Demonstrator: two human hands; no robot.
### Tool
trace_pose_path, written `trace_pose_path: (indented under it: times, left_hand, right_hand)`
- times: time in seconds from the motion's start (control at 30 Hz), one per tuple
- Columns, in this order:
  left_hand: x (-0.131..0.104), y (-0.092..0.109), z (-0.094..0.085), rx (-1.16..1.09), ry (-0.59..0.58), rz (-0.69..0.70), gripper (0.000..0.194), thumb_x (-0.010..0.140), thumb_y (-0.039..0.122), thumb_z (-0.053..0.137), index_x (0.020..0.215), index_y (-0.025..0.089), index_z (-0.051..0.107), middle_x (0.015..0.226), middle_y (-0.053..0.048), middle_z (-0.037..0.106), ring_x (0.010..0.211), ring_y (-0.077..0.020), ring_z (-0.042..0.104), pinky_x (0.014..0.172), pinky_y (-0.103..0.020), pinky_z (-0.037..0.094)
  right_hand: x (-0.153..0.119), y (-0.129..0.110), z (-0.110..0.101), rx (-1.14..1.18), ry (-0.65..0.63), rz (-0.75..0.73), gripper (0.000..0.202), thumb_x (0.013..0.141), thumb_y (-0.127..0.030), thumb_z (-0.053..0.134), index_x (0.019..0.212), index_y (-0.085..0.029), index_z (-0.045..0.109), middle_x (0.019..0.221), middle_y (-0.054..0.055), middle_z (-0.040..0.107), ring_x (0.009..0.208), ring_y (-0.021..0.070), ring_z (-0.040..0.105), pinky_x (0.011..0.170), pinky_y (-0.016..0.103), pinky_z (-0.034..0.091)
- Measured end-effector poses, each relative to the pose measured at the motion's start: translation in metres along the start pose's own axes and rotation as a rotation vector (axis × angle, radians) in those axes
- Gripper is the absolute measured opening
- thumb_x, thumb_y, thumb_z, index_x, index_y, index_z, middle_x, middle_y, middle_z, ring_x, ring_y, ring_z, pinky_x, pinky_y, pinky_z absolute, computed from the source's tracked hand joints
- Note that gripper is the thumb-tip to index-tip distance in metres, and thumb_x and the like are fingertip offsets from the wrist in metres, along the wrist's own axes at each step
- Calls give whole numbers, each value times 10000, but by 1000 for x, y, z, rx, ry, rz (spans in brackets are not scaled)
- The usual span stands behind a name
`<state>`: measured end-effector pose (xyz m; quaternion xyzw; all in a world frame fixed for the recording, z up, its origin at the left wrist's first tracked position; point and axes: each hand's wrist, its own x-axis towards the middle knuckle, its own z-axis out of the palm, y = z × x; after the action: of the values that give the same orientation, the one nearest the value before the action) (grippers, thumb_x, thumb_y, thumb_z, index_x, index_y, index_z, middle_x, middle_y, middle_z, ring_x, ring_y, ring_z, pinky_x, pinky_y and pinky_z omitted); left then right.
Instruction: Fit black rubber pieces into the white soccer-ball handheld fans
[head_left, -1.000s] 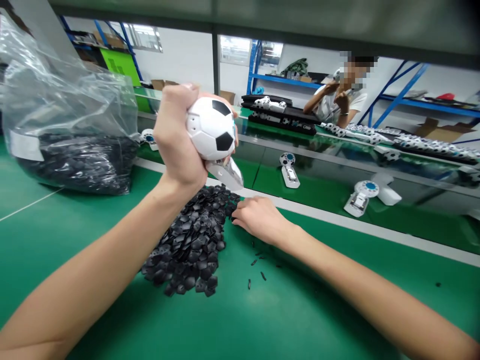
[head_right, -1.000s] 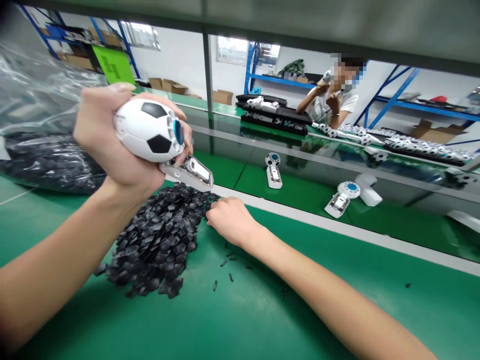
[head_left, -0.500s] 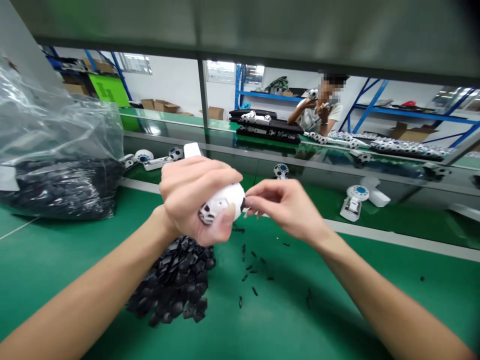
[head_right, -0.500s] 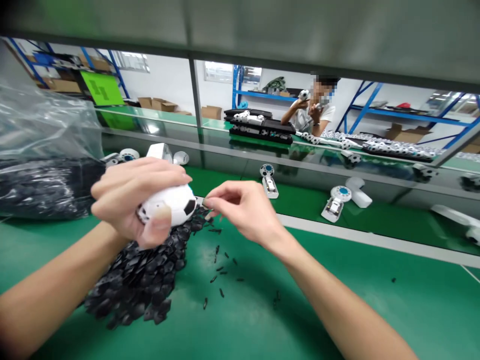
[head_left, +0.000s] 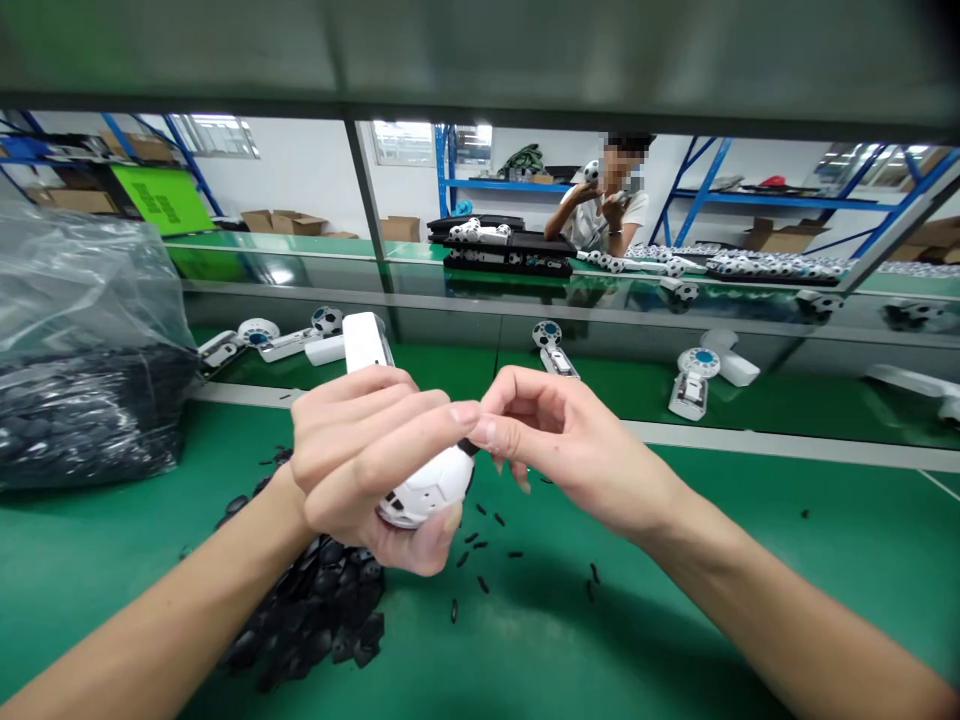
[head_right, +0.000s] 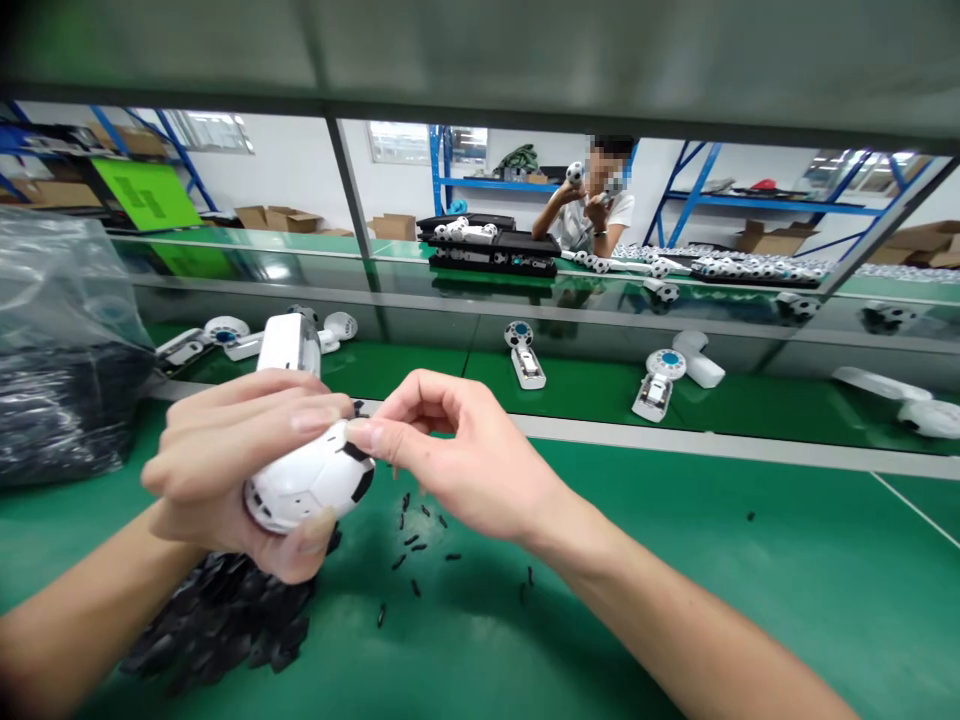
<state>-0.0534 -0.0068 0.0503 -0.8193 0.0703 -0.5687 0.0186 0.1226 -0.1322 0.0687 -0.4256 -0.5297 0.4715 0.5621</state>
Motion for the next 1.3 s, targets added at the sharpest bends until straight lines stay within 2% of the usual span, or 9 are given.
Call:
trace_pose_path:
  times: [0.1, 0.23, 0.47, 0.6, 0.8, 0.93, 1.07, 1.17, 1.3]
  left_hand:
    - [-5, 8, 6, -103, 107, -283, 353, 670, 569, 763, 979, 423, 851, 708, -15, 791, 536, -279, 707, 562, -449, 579]
    - [-7, 17, 25, -307, 301, -624, 272, 857, 461, 658, 1011, 338, 845, 772, -36, 776, 634, -239, 684, 599, -377, 532]
    - [10, 16, 47, -852, 425, -1467, 403, 954, 479, 579, 765, 167, 752, 713, -82, 712, 526, -174, 621, 454, -256, 502]
    - [23, 14, 43, -980, 442, -1812, 507, 1068, 411, 477, 719, 146, 732, 932, -115, 788, 737, -178, 744, 578, -237, 611]
    - [33, 14, 37, -1064, 446, -1859, 269, 957, 192, 591, 714, 155, 700, 1113, -149, 799, 969, -237, 795, 779, -306, 686]
    - [34, 13, 29, -1204, 212, -1872, 140, 858, 251, 665, 763, 160, 713, 1003, -150, 785, 757, -257, 761, 565, -349, 661]
    - [32, 16, 26, -1276, 31, -1973, 49, 770, 214, 688, 785, 174, 712, 796, -123, 746, 651, -262, 727, 606, -445, 695]
    - [33, 24, 31, -1268, 147, -1983, 76, 764, 123, 633, 777, 173, 689, 697, -99, 702, 608, -233, 714, 568, -376, 689]
    - [40, 21, 31, -1286, 409, -1962, 180, 875, 150, 585, 989, 155, 724, 883, -139, 758, 756, -235, 774, 589, -293, 687]
  right_hand:
    - [-1, 7, 0, 26, 2, 67, 321, 841, -421, 896, 797, -199, 669, 837, -15, 674, 752, 121, 593, 618, 208, 493]
    - [1, 27, 15, 386, 85, 247, 220, 942, -370, 793, 871, -197, 678, 1126, 46, 719, 1032, 164, 673, 839, 261, 600]
    - [11, 38, 38, 732, 445, 371, 231, 1065, -175, 624, 837, -162, 658, 907, 42, 738, 831, 118, 719, 851, 261, 632]
    - [10, 44, 36, 699, 434, 315, 243, 1034, -178, 681, 793, -161, 660, 849, 22, 720, 818, 108, 693, 942, 277, 621]
    - [8, 61, 30, 549, 324, 61, 335, 865, -425, 883, 823, -178, 660, 872, -19, 663, 854, 110, 647, 883, 254, 621]
    - [9, 60, 21, 429, 307, -43, 426, 820, -546, 886, 869, -194, 652, 870, -21, 676, 833, 122, 672, 870, 277, 621]
    - [15, 49, 11, 291, 308, -84, 446, 801, -567, 889, 874, -196, 653, 808, -36, 673, 650, 96, 628, 665, 241, 580]
    - [20, 41, 6, 225, 308, -130, 410, 815, -530, 887, 867, -194, 658, 787, -34, 679, 606, 87, 607, 600, 225, 540]
    - [21, 34, -3, 262, 404, -232, 340, 847, -481, 857, 870, -201, 666, 906, 1, 709, 838, 134, 689, 795, 267, 605]
